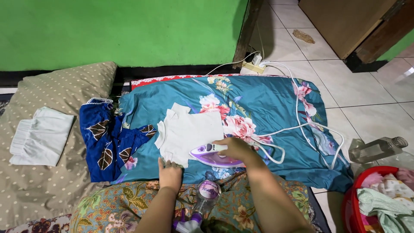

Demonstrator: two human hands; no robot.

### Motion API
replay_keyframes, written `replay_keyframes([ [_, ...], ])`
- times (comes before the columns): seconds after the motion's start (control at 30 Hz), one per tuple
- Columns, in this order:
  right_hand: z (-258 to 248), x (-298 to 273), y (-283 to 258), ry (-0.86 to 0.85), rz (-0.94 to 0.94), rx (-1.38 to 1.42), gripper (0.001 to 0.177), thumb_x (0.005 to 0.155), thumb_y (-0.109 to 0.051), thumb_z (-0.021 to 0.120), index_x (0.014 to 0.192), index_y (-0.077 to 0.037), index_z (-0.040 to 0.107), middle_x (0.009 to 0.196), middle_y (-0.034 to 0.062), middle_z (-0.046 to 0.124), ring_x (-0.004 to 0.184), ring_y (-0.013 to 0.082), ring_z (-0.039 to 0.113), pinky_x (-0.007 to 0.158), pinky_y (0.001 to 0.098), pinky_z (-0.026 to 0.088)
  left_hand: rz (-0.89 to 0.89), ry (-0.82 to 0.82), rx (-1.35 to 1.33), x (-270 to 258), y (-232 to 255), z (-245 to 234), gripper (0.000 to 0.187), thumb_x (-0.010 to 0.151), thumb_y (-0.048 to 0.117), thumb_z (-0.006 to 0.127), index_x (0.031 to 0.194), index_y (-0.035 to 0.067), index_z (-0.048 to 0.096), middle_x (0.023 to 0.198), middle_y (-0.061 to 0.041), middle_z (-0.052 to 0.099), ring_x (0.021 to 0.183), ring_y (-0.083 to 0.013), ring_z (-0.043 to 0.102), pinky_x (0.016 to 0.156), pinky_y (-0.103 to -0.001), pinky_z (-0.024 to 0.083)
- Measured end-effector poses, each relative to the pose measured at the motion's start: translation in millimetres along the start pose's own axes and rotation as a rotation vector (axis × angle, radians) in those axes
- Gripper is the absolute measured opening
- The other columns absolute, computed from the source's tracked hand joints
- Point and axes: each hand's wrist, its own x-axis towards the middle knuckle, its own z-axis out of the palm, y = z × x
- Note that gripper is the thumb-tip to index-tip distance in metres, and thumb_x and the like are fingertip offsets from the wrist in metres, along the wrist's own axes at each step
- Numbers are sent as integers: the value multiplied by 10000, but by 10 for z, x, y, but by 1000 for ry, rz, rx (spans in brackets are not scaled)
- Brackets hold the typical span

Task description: The person irons a small white garment on a bed using a purple and white iron. They repeatedly smooth the fabric, fold it, and iron both sides before placing it aside.

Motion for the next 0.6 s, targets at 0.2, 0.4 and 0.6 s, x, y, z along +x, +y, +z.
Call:
replay_keyframes([
  [0.2, -115, -103, -48, -89, -45, -34, 605, 830, -234, 782, 1364, -478, 637, 1466, -112, 607, 1298, 190, 610, 996, 292, 468, -30, 112, -49, 75, -12, 213, 129, 889, 117, 695, 948, 188, 786, 1142, -75, 745, 1281, -277, 608, 1234, -678, 247],
  [0.4, -156, 64, 269, 16, 103, 40, 604, 820, -196, 799, 1345, -465, 667, 1449, -108, 630, 1283, 154, 615, 931, 240, 465, -31, 169, -62, 127, -18, 340, 163, 853, 104, 689, 956, 181, 790, 1088, -72, 753, 1232, -282, 633, 1209, -689, 279],
  [0.6, -382, -118, 326, 136, 369, 239, 453, 926, -223, 716, 1328, -432, 702, 937, -102, 772, 608, 97, 497, 638, 248, 376, -21, 79, -78, 81, -21, 182, 188, 897, 118, 669, 1032, 206, 766, 1145, -85, 740, 1283, -291, 606, 1233, -691, 236],
])
